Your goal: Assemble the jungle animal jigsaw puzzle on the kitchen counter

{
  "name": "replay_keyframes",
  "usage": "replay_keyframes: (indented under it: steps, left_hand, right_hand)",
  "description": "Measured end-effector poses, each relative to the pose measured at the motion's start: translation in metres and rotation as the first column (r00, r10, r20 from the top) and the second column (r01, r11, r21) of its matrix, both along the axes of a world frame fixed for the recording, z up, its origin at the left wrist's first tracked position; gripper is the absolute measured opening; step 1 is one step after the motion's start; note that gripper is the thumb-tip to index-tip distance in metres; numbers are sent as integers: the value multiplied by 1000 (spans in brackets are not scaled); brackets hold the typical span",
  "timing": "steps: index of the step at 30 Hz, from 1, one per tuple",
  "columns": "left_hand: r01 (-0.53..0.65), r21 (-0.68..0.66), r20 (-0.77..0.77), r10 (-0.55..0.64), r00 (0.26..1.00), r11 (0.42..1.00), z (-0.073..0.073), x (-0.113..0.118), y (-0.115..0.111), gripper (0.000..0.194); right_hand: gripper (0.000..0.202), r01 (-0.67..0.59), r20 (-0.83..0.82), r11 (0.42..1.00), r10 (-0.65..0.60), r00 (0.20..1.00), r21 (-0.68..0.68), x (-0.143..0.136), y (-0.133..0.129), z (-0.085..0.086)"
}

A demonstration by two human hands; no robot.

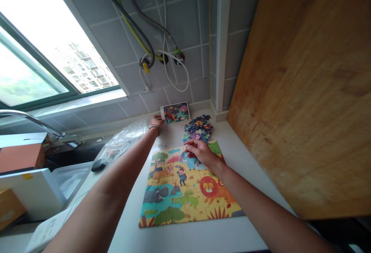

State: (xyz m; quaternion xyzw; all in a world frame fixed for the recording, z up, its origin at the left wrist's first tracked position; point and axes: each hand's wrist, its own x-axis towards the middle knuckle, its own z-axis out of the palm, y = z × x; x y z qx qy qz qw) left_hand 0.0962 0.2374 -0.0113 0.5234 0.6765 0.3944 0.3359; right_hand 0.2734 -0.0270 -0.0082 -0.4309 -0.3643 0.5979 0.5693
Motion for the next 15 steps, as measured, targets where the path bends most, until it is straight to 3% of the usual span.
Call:
replay_keyframes:
  steps: [15]
  left_hand:
    - [-60,75,-59,64,996,995,-13,-2,14,29]
  right_hand:
    - [34,5,-14,1000,-5,1000,-12,0,1,-3]
